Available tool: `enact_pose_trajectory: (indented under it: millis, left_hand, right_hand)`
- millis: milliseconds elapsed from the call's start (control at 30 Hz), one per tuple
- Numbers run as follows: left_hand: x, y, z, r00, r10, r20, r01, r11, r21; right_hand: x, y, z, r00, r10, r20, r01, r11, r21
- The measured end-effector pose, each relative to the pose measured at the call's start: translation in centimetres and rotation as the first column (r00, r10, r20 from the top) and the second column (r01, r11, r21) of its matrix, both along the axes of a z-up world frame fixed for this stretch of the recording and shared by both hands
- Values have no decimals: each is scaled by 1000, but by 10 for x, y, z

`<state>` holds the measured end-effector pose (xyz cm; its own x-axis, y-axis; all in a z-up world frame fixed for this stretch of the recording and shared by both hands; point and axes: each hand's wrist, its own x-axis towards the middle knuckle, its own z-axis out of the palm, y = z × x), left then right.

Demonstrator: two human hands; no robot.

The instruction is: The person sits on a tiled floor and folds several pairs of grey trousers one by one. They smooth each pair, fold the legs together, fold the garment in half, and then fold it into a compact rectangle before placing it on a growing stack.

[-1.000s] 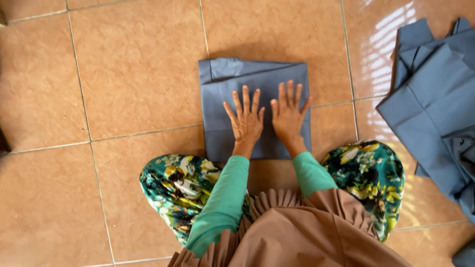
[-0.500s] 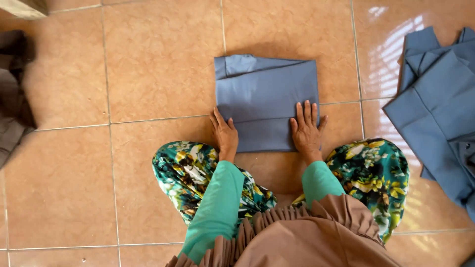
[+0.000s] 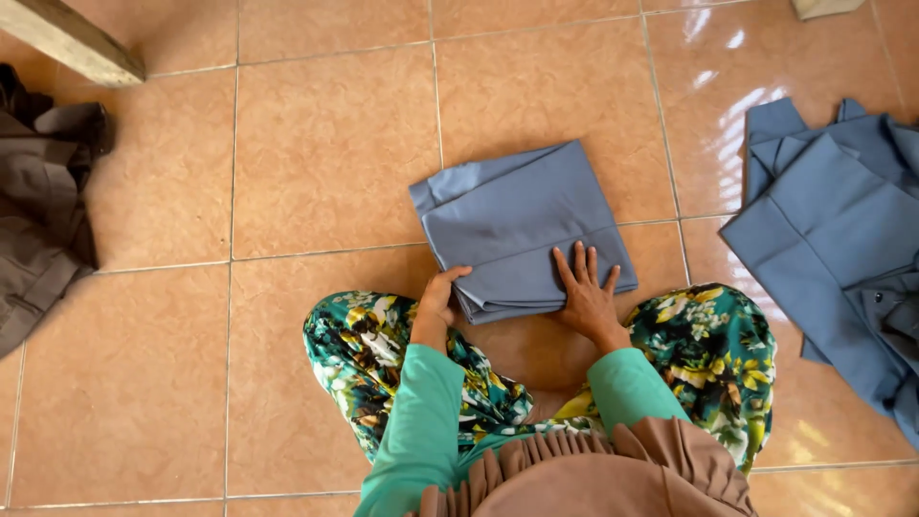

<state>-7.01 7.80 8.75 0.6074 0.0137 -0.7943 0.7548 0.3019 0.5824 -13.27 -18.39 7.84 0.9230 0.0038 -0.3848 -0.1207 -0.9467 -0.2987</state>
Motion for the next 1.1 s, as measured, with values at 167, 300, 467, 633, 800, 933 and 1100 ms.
enact_pose_trajectory:
  millis: [167, 300, 467, 633, 800, 933, 1100]
  left_hand:
    - [-20, -15, 32, 872, 478, 106, -430, 852, -299]
    - [-19, -32, 111, 721, 665, 195, -591, 737, -329]
    - [14, -81, 168, 610, 576, 544, -486, 814, -317]
    - [58, -116, 144, 681, 176, 711, -123, 984, -126]
    - [42, -100, -25, 765, -413, 494, 152, 861, 486]
    - [12, -61, -71, 846, -531, 57, 207, 424, 881]
    - [22, 3, -71, 881, -453, 135, 98, 455, 885]
  right_hand:
    - [-1, -6, -13, 982, 42, 185, -47, 998, 27]
    - [3, 10, -3, 976, -6, 219, -66, 945, 320]
    - [12, 47, 32, 781, -536, -319, 482, 194, 854]
    - [26, 8, -13, 567, -525, -635, 649, -190, 737]
    - [30, -11, -21, 621, -602, -502, 652, 41, 757]
    - [27, -31, -68, 651, -580, -489, 627, 48, 777]
    - [28, -72, -134, 712, -555, -431, 613, 191, 766]
